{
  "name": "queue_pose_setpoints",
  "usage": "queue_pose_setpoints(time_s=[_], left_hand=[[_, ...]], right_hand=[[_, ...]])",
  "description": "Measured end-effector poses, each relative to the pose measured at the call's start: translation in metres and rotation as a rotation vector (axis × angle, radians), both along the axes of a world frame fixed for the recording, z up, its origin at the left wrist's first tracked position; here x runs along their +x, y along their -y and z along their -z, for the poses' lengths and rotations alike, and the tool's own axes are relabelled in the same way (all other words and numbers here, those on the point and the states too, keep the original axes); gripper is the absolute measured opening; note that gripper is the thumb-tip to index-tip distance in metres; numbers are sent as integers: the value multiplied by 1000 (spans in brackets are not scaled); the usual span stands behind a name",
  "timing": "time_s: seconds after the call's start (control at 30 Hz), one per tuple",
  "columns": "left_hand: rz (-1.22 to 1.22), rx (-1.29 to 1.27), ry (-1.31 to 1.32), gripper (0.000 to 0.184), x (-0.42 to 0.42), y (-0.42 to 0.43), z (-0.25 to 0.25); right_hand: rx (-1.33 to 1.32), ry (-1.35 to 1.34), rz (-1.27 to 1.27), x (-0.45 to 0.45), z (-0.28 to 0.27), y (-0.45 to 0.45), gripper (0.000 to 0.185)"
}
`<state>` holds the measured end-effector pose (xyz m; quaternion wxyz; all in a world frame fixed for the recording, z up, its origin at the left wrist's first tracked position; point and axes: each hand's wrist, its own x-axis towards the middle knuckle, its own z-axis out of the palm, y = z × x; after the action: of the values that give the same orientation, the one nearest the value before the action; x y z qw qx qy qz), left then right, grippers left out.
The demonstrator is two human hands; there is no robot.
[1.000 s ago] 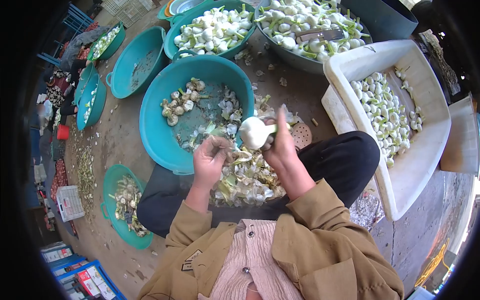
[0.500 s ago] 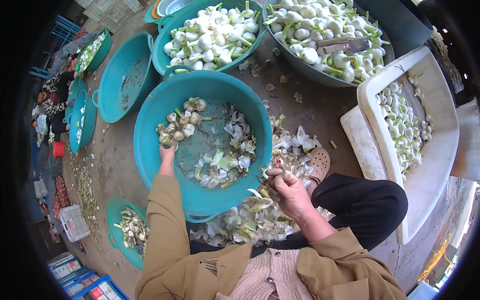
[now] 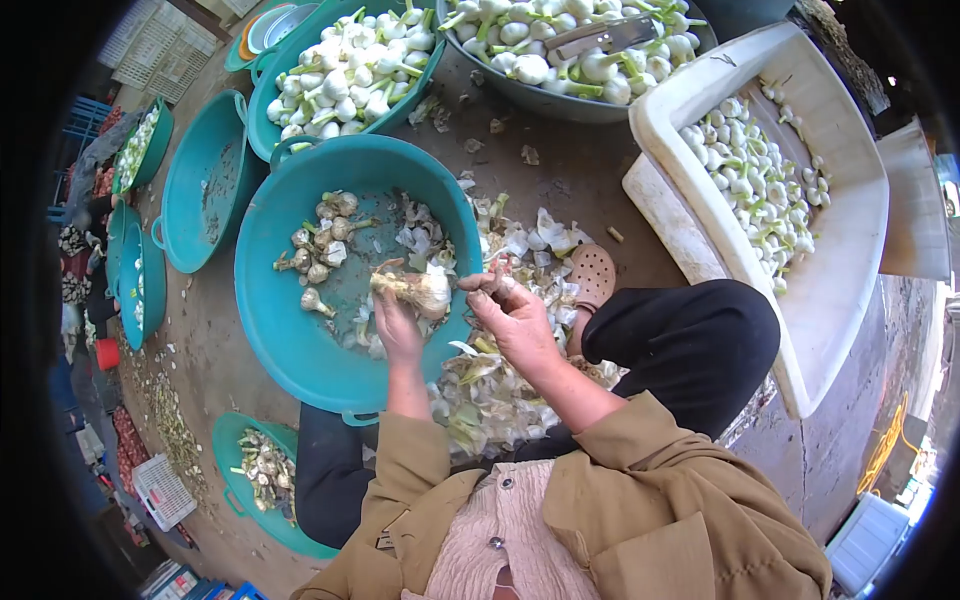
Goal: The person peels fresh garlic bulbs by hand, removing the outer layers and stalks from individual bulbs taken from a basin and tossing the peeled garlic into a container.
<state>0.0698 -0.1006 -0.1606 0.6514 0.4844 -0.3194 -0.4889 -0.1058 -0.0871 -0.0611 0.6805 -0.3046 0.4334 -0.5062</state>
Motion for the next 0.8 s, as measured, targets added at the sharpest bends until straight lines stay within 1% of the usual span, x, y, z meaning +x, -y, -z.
queue_pose_setpoints(time_s=[0.07,0.13,0.17,0.2,0.27,0.33,0.4,0.43,0.47,0.53,0.57,0.6,0.63,0.67,0.73,0.77,0.8], left_hand=[[109,-10,85,46,-33,-15,-33],[96,-31,416,47,-60,-25,-73],[114,-54,332,42,-71,-29,-82],[111,-59,341,42,-73,-33,-85],[69,-42,442,36,-74,-38,-93],[43,-90,477,33,-80,-46,-105],[12,-29,595,37,-84,-52,-118],[-26,-92,543,37,-88,-56,-116],[-27,-97,552,37,-93,-57,-114],[-171,-131,573,35,-98,-59,-114],[-164,-111,635,36,-98,-63,-116],[-169,-117,644,36,-97,-65,-118],[-198,-136,588,36,-95,-66,-121],[-224,-155,531,37,-93,-67,-123],[-219,-148,507,37,-88,-68,-130],[-173,-171,523,37,-84,-68,-132],[-128,-194,539,37,-81,-67,-135]], right_hand=[[-134,-88,40,-1,-5,-3,20],[-129,-43,-31,-4,-5,-10,21],[-131,-76,-67,-3,0,-13,19],[-138,-66,-69,-5,1,-18,19],[-238,-150,-46,-6,-5,-23,17],[-280,-101,-4,-5,-9,-30,15],[-104,78,155,-5,-17,-32,16],[-74,261,279,-4,-12,-24,16],[0,301,317,-6,-8,-21,16],[53,395,228,-14,-11,-21,20],[151,405,198,-19,-17,-21,25],[249,413,167,-25,-24,-20,30],[306,539,106,-31,-21,-17,40],[458,640,63,-38,-20,-20,45],[588,556,-11,-39,-17,-21,50],[587,563,-14,-38,-17,-24,50],[444,649,-205,-35,-18,-29,52]])
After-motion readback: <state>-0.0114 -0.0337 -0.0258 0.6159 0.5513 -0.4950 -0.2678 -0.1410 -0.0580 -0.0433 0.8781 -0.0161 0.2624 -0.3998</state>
